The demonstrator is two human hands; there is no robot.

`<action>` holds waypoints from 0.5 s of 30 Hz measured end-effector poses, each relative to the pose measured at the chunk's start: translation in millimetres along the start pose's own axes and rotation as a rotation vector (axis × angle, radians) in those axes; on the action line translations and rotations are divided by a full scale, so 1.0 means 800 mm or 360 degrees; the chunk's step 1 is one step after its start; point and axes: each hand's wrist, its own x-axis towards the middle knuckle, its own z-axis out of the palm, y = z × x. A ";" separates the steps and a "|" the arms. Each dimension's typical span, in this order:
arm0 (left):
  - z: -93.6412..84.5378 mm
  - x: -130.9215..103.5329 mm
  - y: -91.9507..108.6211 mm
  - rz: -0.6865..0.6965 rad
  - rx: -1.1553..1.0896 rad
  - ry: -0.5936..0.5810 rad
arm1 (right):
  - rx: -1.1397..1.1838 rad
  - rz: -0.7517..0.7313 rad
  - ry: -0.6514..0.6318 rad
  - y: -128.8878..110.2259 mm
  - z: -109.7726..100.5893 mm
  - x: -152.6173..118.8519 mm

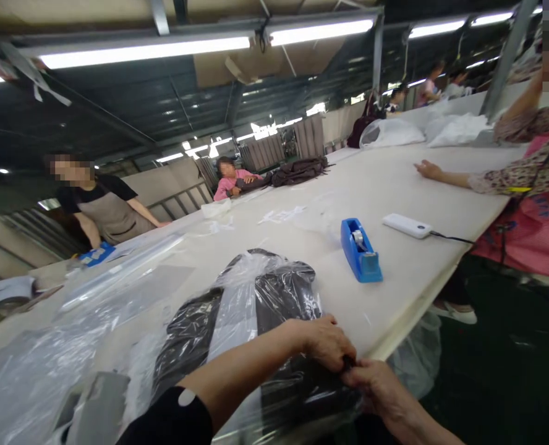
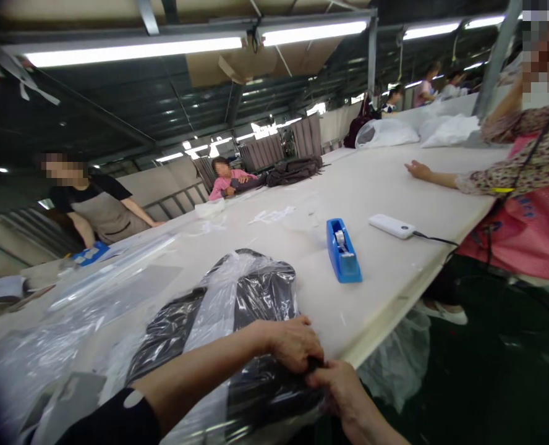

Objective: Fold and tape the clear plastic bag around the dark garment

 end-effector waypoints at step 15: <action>-0.023 -0.005 -0.013 -0.0048 -0.0080 -0.0160 | -0.0021 -0.0077 0.0064 -0.023 0.004 -0.030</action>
